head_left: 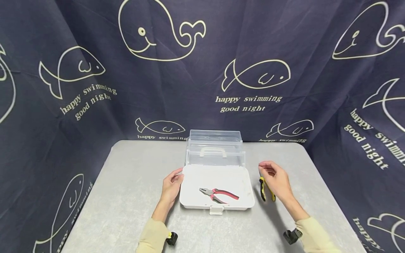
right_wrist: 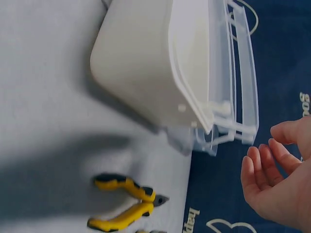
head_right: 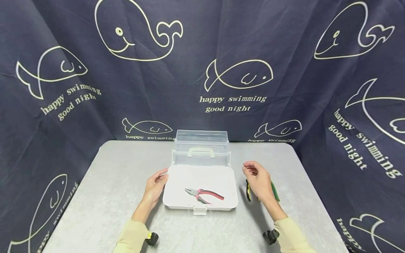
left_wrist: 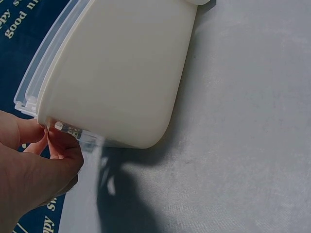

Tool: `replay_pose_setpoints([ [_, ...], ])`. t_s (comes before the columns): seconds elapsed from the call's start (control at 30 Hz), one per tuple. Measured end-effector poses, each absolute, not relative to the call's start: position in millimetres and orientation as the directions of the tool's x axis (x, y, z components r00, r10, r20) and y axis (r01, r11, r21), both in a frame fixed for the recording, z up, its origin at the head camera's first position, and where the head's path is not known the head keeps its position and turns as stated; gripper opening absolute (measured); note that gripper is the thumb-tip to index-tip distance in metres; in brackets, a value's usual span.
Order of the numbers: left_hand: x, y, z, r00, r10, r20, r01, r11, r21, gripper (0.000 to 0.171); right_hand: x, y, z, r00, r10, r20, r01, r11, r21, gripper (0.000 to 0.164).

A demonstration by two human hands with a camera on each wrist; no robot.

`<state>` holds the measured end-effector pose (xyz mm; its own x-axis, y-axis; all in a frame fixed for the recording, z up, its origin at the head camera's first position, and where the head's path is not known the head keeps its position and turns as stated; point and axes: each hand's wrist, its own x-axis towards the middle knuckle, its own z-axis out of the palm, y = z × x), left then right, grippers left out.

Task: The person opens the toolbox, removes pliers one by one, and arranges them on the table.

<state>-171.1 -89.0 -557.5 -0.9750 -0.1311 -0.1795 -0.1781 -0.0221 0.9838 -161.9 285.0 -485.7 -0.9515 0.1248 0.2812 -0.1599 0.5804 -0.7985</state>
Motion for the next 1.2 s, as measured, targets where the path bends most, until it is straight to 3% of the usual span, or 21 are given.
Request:
replay_pose_setpoints([
  [0.43,-158,-86,-523,-0.975,-0.121,-0.187,-0.185,-0.022,0.982,0.037,-154,243,-494,-0.968,0.022,0.250,-0.202,0.525,-0.827,0.012],
  [1.0,-154,-85,-515,-0.975,-0.113,-0.190,-0.189,-0.017,0.982,0.037,-147,208,-513,-0.956,-0.097,0.277,-0.287,0.496,-0.819,0.009],
  [1.2,-155,-86,-515,-0.976,-0.111,-0.187,-0.186,-0.019,0.982,0.037,-143,191,-522,-0.942,-0.211,0.260,-0.333,0.502,-0.798,0.012],
])
